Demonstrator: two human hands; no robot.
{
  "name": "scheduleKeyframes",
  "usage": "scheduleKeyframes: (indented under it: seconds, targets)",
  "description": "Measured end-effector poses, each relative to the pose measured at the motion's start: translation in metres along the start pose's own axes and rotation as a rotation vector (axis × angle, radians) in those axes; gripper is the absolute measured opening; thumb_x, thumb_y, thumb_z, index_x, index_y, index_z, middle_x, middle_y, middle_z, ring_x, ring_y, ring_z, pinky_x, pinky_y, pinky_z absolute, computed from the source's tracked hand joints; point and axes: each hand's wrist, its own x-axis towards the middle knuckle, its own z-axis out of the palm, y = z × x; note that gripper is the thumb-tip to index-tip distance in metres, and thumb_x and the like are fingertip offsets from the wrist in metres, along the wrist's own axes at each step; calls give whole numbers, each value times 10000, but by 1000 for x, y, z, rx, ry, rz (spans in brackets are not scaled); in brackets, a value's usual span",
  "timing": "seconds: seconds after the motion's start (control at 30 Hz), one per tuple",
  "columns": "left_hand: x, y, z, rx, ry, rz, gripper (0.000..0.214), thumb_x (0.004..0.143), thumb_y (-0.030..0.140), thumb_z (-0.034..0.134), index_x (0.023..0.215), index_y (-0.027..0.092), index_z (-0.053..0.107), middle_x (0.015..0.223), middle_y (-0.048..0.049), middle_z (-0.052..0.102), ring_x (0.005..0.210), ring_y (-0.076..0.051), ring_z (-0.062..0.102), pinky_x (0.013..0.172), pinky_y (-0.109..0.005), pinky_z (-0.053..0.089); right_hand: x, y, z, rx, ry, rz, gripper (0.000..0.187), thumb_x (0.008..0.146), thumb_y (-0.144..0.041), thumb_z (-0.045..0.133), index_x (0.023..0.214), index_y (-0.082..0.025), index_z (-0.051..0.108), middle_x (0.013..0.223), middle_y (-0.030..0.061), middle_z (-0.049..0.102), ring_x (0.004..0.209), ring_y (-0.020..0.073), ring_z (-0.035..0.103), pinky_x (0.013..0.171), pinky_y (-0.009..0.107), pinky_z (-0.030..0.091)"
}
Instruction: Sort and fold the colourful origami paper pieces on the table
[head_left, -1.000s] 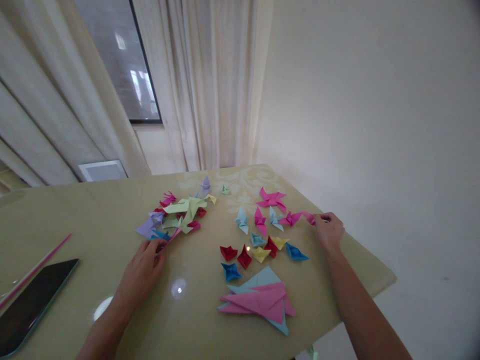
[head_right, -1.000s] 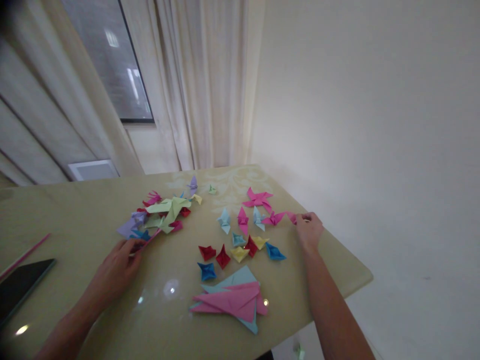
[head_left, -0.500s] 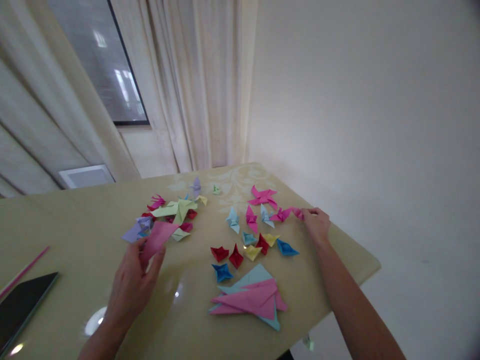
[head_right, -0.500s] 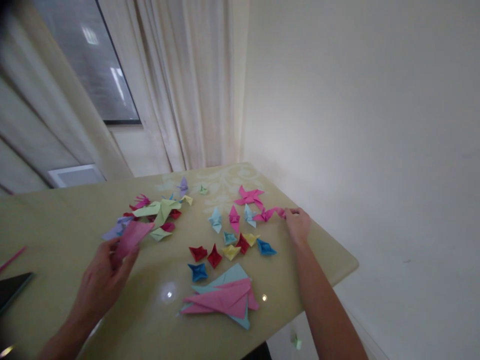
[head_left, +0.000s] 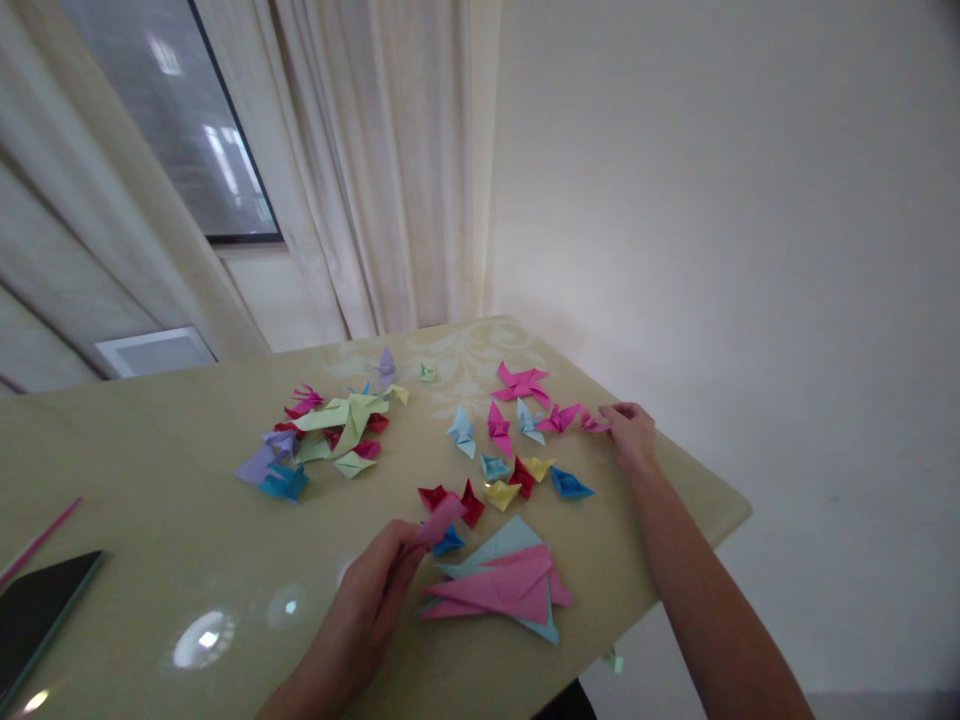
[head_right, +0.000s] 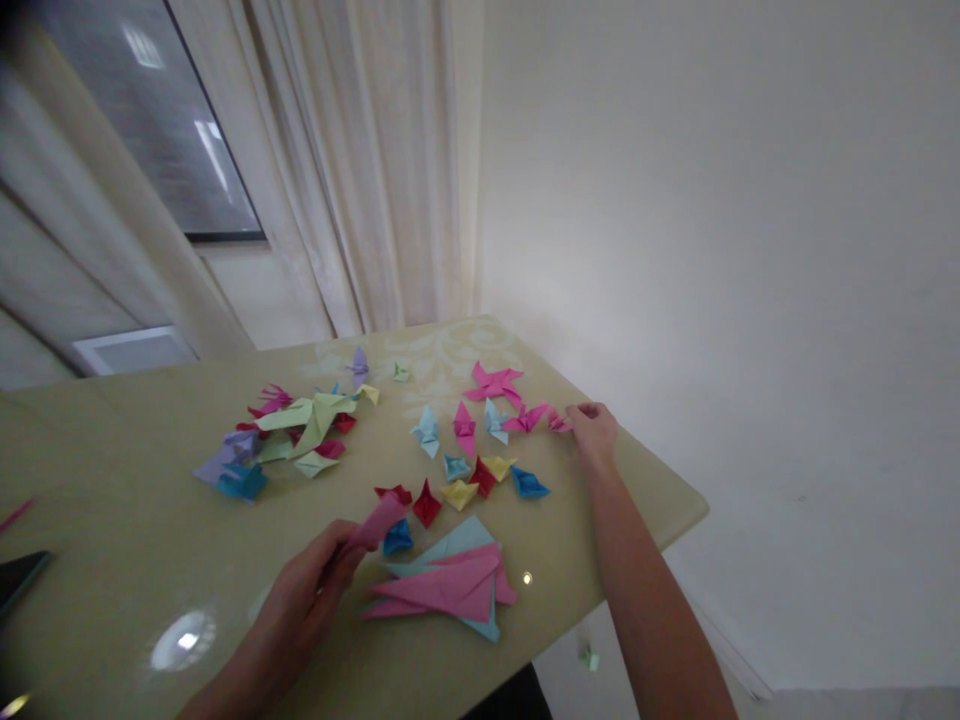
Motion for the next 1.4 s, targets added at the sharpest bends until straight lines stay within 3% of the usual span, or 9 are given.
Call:
scheduleKeyframes:
  seconds: [0.1, 0.2, 0.5, 0.6, 0.73, 0.83, 1.03, 1.2, 1.4]
  targets:
    - [-1, 8, 7, -51, -56, 61, 210, 1038, 401, 575, 1066, 285, 748, 943, -49, 735, 828, -198, 715, 707, -257, 588, 1, 1, 3, 26, -23, 5, 318, 683, -494, 717, 799, -202, 665, 667, 4, 643, 591, 200, 579, 539, 314, 442]
    - [-5, 9, 14, -82, -42, 17, 248, 998, 395, 669, 1232, 336, 722, 950, -24, 752, 831, -189, 729, 723, -246, 608, 1, 2, 3, 31, -40, -4, 349, 717, -528, 726, 812, -198, 667, 689, 12, 652, 629, 206, 591, 579, 323, 456]
    - [-10, -3, 39, 186, -13, 255, 322, 1036, 309, 587, 1333, 341, 708, 1191, -107, 744, 1085, -262, 686, 947, -389, 595, -4, -4, 3, 6, -19, -40, 406, 668, -599, 740, 763, -207, 696, 729, 40, 702, 690, 232, 589, 657, 347, 429]
    - [-1, -12, 21, 322, 104, 212, 283, 1032, 341, 590, 1273, 326, 738, 1182, -103, 738, 1090, -276, 669, 963, -428, 564, -6, -6, 2, -2, -13, -50, 415, 666, -621, 733, 734, -214, 694, 726, 51, 712, 696, 241, 590, 657, 351, 420]
    - [12, -37, -21, 502, 330, 68, 323, 1051, 344, 489, 1254, 252, 724, 1181, -112, 714, 1118, -305, 649, 1022, -482, 518, -7, -7, 2, -14, -14, -66, 432, 685, -642, 716, 730, -213, 696, 750, 66, 728, 713, 247, 597, 667, 353, 418]
    - [19, -55, -45, 629, 393, -4, 368, 1054, 317, 427, 1267, 174, 692, 1197, -153, 688, 1119, -334, 630, 1036, -508, 507, -8, -9, 2, -34, -15, -81, 431, 706, -652, 693, 721, -221, 683, 755, 67, 723, 732, 259, 603, 712, 370, 431]
    - [56, -53, -57, 827, 210, 4, 372, 1019, 249, 470, 1337, 174, 649, 1380, -174, 651, 1236, -357, 597, 1087, -490, 487, -13, -12, 6, -64, 28, -150, 441, 788, -681, 588, 699, -249, 603, 816, 97, 701, 825, 286, 605, 824, 406, 447]
    - [99, -41, -62, 951, -21, -213, 387, 951, 115, 478, 1296, 156, 648, 1363, -210, 634, 1242, -373, 634, 989, -474, 536, -14, -8, 7, -83, 130, -174, 487, 839, -727, 476, 722, -261, 551, 845, 108, 683, 864, 290, 593, 845, 414, 466]
    - [125, -37, -72, 810, -49, -181, 278, 930, 207, 554, 1198, 152, 607, 1238, -183, 671, 1143, -318, 706, 958, -437, 564, -13, -3, 8, -110, 153, -199, 514, 837, -751, 452, 730, -260, 558, 807, 94, 667, 793, 271, 584, 800, 401, 476]
